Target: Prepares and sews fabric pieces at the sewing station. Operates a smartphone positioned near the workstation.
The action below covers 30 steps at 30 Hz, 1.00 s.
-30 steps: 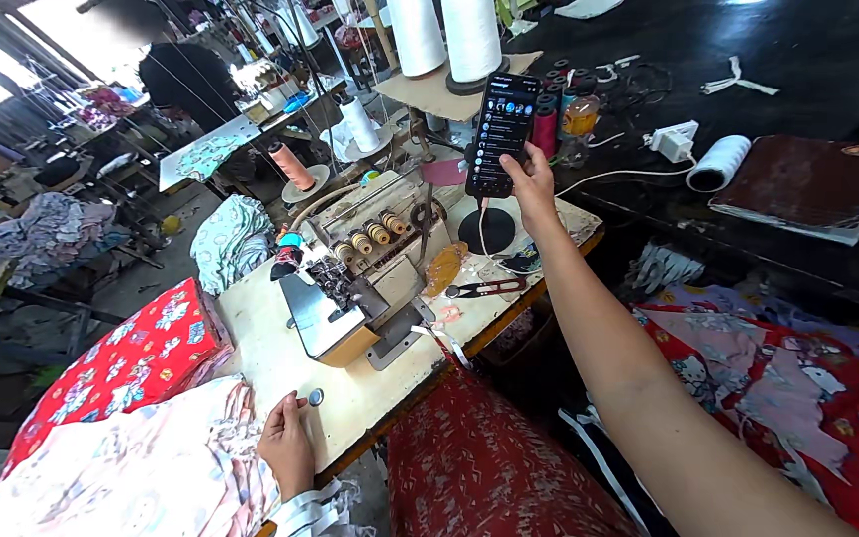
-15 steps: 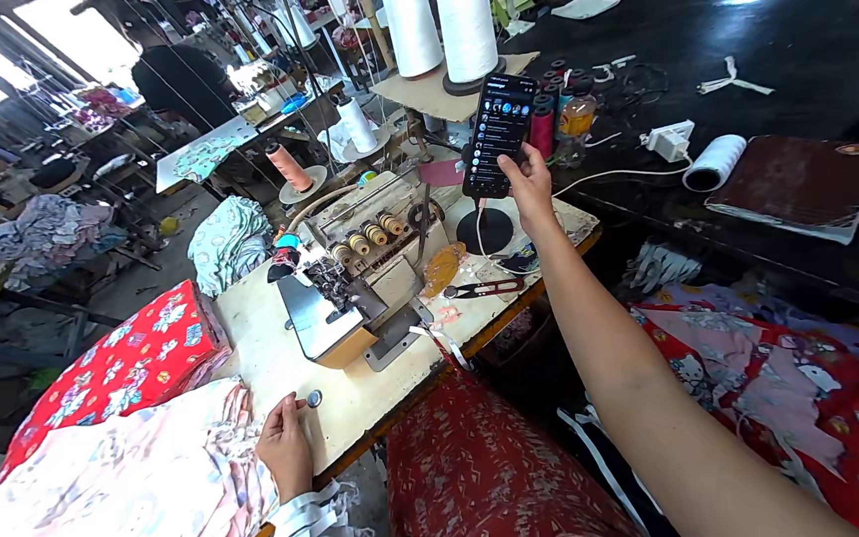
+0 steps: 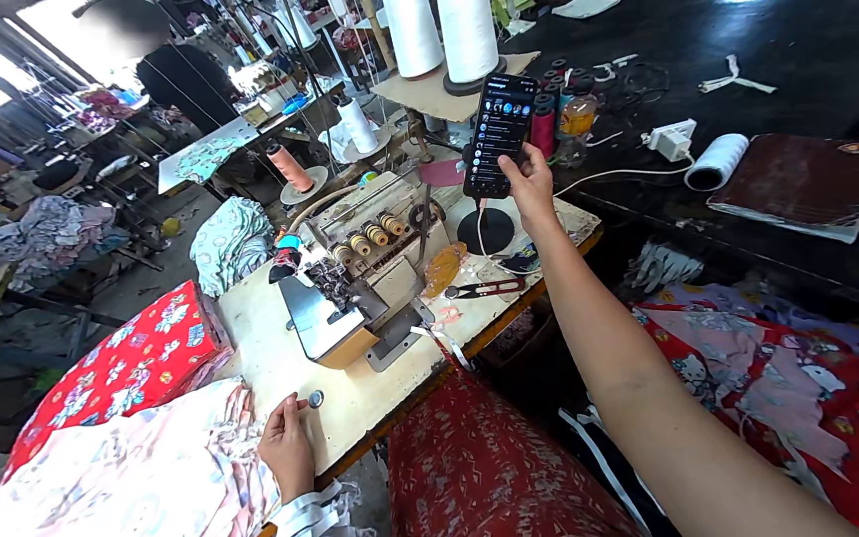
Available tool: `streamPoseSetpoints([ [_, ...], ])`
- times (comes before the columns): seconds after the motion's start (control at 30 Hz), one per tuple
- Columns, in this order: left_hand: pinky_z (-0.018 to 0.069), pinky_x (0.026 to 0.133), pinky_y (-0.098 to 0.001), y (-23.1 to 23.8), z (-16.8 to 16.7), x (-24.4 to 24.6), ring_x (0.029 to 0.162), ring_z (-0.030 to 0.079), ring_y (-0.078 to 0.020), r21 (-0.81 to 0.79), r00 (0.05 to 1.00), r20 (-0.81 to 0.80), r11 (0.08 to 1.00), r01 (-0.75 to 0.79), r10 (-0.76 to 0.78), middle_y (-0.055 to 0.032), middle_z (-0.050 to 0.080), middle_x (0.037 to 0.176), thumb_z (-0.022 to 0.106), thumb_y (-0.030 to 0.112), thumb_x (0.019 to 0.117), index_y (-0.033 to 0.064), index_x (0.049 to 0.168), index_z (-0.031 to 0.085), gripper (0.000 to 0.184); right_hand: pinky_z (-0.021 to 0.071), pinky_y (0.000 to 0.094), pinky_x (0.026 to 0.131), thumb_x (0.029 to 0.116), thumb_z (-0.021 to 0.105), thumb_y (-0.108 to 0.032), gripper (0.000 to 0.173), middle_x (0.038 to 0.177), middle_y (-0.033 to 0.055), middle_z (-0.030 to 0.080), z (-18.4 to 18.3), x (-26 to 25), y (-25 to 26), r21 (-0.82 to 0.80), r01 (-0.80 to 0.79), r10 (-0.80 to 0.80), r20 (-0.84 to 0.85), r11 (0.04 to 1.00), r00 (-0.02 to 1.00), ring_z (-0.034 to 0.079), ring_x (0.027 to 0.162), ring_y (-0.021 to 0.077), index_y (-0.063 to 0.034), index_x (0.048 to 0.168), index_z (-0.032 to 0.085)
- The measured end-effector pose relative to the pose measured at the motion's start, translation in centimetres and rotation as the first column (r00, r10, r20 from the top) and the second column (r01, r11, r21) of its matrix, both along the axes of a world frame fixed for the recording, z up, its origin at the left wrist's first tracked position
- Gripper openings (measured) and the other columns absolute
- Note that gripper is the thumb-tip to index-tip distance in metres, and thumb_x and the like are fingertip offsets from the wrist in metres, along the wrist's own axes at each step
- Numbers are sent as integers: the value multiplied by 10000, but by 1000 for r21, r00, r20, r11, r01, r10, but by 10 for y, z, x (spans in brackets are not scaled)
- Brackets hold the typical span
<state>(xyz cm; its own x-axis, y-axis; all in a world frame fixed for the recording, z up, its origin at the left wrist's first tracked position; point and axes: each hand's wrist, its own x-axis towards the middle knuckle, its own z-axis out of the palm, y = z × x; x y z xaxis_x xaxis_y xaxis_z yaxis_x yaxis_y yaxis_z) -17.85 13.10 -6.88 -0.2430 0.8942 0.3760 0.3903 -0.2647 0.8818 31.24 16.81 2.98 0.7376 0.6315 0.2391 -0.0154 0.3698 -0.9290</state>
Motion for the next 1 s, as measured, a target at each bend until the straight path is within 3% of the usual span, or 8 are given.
streamPoseSetpoints([
  [0.3,500,701,-85,0,0,-1,715,618,101,4,1000,-5,1000,-5,5,48,695,790,530,92,1041,-71,1000,685,228,573,374,861,1119,387,-339,471,1297,165,614,-2,3,-1,10,-37,37,-51,999,998,680,1025,202,-52,1487,453],
  [0.87,495,703,-86,-1,1,0,715,611,100,8,1000,-5,1000,-4,4,43,687,794,527,87,1040,-78,997,678,227,565,381,866,1129,322,-353,496,1367,176,572,-1,-1,-5,10,-40,40,-73,999,996,665,1058,217,-62,1517,429],
  [1.0,495,715,-86,0,0,0,731,612,102,9,1000,-6,1000,-7,7,34,691,804,529,79,1038,-85,1007,678,224,576,396,864,1109,403,-361,516,1355,172,589,-4,1,-5,10,-50,51,-85,999,995,672,1076,230,-109,1558,377],
])
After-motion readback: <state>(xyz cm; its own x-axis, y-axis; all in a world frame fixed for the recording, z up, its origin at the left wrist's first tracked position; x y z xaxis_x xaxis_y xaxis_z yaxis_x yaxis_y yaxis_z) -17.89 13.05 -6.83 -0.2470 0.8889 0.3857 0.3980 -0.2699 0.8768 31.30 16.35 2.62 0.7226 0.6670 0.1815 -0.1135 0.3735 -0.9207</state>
